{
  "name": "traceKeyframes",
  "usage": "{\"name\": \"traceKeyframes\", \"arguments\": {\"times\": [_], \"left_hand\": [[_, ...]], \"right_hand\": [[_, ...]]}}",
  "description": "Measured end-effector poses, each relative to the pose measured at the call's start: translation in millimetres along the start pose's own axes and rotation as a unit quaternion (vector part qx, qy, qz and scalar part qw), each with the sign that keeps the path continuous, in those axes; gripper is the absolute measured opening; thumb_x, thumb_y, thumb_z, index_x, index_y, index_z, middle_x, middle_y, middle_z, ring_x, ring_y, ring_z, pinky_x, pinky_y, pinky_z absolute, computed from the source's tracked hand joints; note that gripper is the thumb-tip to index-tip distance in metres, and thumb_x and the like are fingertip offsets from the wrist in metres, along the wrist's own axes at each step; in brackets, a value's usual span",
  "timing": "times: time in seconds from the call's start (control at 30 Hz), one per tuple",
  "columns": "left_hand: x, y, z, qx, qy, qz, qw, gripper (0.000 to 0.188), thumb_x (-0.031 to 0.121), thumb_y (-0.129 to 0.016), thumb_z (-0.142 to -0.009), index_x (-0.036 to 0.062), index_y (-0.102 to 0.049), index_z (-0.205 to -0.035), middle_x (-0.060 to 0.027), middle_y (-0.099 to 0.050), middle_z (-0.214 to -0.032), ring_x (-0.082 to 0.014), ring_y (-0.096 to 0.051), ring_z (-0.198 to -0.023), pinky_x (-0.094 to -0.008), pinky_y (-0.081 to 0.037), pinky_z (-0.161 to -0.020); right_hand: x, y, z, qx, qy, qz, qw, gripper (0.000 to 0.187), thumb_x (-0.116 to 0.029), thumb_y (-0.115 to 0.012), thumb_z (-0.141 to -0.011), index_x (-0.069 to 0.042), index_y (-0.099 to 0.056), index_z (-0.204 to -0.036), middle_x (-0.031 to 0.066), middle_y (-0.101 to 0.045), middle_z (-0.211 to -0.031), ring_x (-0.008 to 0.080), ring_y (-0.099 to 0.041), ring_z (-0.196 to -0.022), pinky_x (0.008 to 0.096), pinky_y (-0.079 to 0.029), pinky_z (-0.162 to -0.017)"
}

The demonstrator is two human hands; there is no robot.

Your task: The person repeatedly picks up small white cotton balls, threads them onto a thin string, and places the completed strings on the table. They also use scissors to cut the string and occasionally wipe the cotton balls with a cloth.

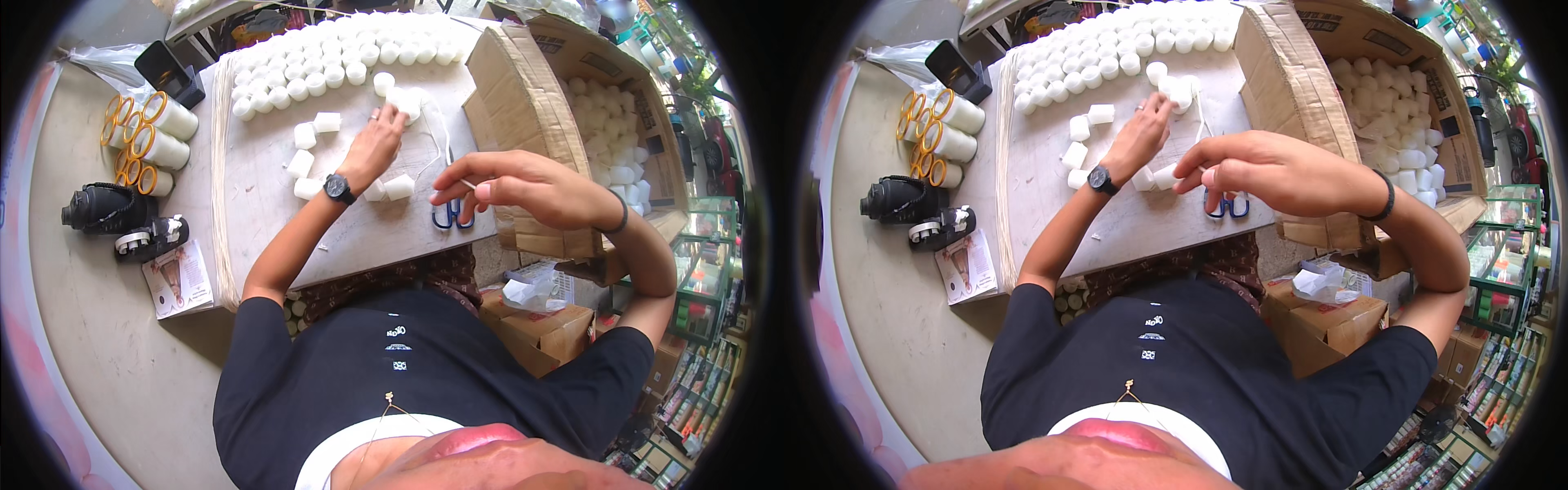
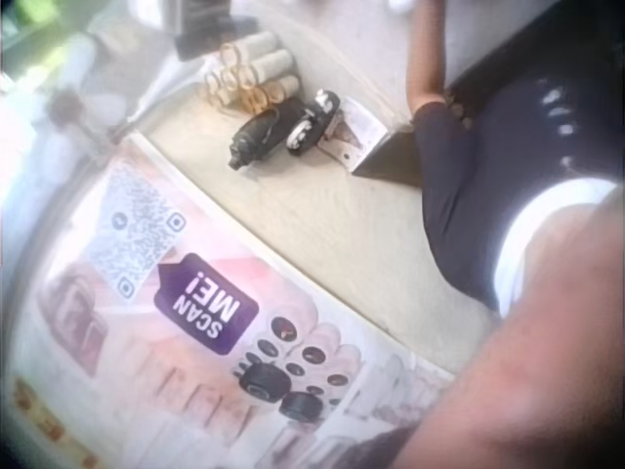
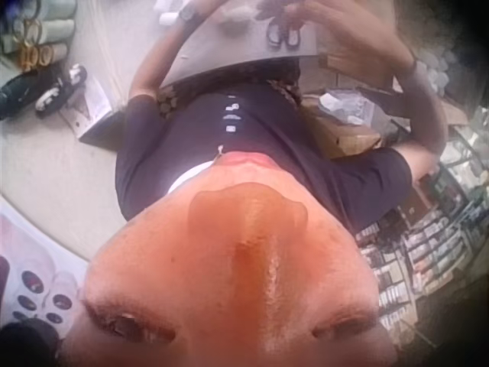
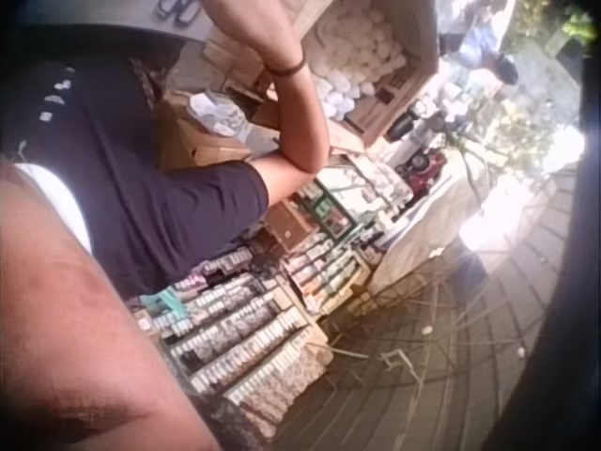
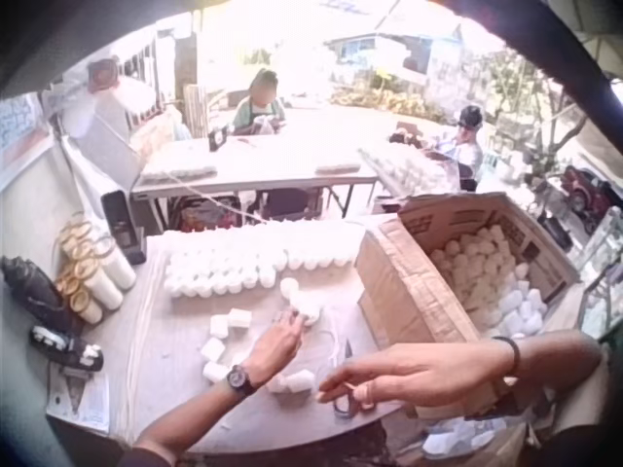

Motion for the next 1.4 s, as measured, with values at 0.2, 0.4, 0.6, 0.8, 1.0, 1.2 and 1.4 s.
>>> {"name": "traceKeyframes", "arguments": {"times": [0.2,0.4,0.6,0.8,1.0,1.2,1.4], "left_hand": [[23.0,15.2,-25.1,0.171,-0.021,-0.197,0.965,0.040,0.021,-0.068,-0.081,0.0044,-0.057,-0.116,-0.0127,-0.050,-0.134,-0.0267,-0.048,-0.121,-0.0344,-0.048,-0.089],[17.3,16.4,-29.6,0.190,-0.038,-0.138,0.971,0.056,0.020,-0.080,-0.067,0.0035,-0.055,-0.115,-0.0131,-0.052,-0.121,-0.0305,-0.047,-0.117,-0.0360,-0.046,-0.095],[4.8,56.2,-11.1,0.135,0.032,0.055,0.989,0.060,0.018,-0.083,-0.069,-0.0045,-0.050,-0.113,-0.0209,-0.055,-0.112,-0.0369,-0.055,-0.108,-0.0416,-0.048,-0.095],[-8.2,129.8,51.7,0.031,0.143,0.086,0.986,0.048,0.019,-0.081,-0.075,-0.0028,-0.057,-0.111,-0.0230,-0.064,-0.102,-0.0367,-0.065,-0.098,-0.0426,-0.052,-0.085],[-6.3,185.7,93.3,0.006,0.096,0.308,0.947,0.045,0.026,-0.081,-0.082,-0.0044,-0.062,-0.109,-0.0149,-0.068,-0.096,-0.0139,-0.068,-0.086,-0.0287,-0.055,-0.072],[-25.8,214.0,80.2,0.247,0.027,0.532,0.809,0.048,0.019,-0.077,-0.089,-0.0008,-0.048,-0.122,-0.0130,-0.066,-0.111,-0.0135,-0.067,-0.093,-0.0251,-0.056,-0.080],[-22.1,198.8,73.5,0.292,-0.009,0.736,0.611,0.042,0.024,-0.065,-0.098,0.0020,-0.046,-0.128,-0.0136,-0.066,-0.113,-0.0206,-0.070,-0.099,-0.0322,-0.058,-0.090]], "right_hand": [[-4.3,-3.1,-2.0,0.061,0.127,0.076,0.987,0.035,-0.012,-0.053,-0.098,0.004,-0.055,-0.129,0.0131,-0.069,-0.120,0.0177,-0.069,-0.095,0.0321,-0.054,-0.081],[6.1,10.2,-9.2,0.133,0.114,0.160,0.971,0.029,-0.026,-0.055,-0.103,0.000,-0.068,-0.104,0.0114,-0.071,-0.081,0.0213,-0.069,-0.074,0.0326,-0.053,-0.072],[-9.4,20.3,-5.7,0.184,0.186,0.137,0.955,0.035,-0.026,-0.045,-0.107,-0.002,-0.066,-0.093,0.0038,-0.052,-0.070,0.0162,-0.056,-0.072,0.0307,-0.048,-0.076],[-51.9,42.6,-21.5,0.278,0.064,0.127,0.950,0.029,-0.028,-0.043,-0.108,-0.003,-0.057,-0.109,-0.0006,-0.047,-0.076,0.0075,-0.048,-0.069,0.0236,-0.044,-0.069],[-56.5,57.4,-84.5,0.316,0.173,0.213,0.908,0.023,-0.022,-0.051,-0.105,0.000,-0.059,-0.109,0.0049,-0.060,-0.088,0.0094,-0.052,-0.079,0.0263,-0.044,-0.069],[-74.9,54.3,-80.5,0.352,0.252,0.205,0.878,0.018,-0.016,-0.062,-0.099,0.001,-0.064,-0.102,0.0068,-0.066,-0.084,0.0094,-0.058,-0.075,0.0260,-0.049,-0.067],[-105.7,45.1,-61.6,0.427,0.342,0.358,0.757,0.014,-0.016,-0.071,-0.091,-0.003,-0.069,-0.095,0.0080,-0.067,-0.079,0.0178,-0.066,-0.064,0.0290,-0.052,-0.058]]}}
Point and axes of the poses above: each hand's wrist, its own z-axis away from the middle knuckle, its own y-axis out of the back of the hand, x = y × z, the point moved 6 cm from there along -z, towards the middle knuckle
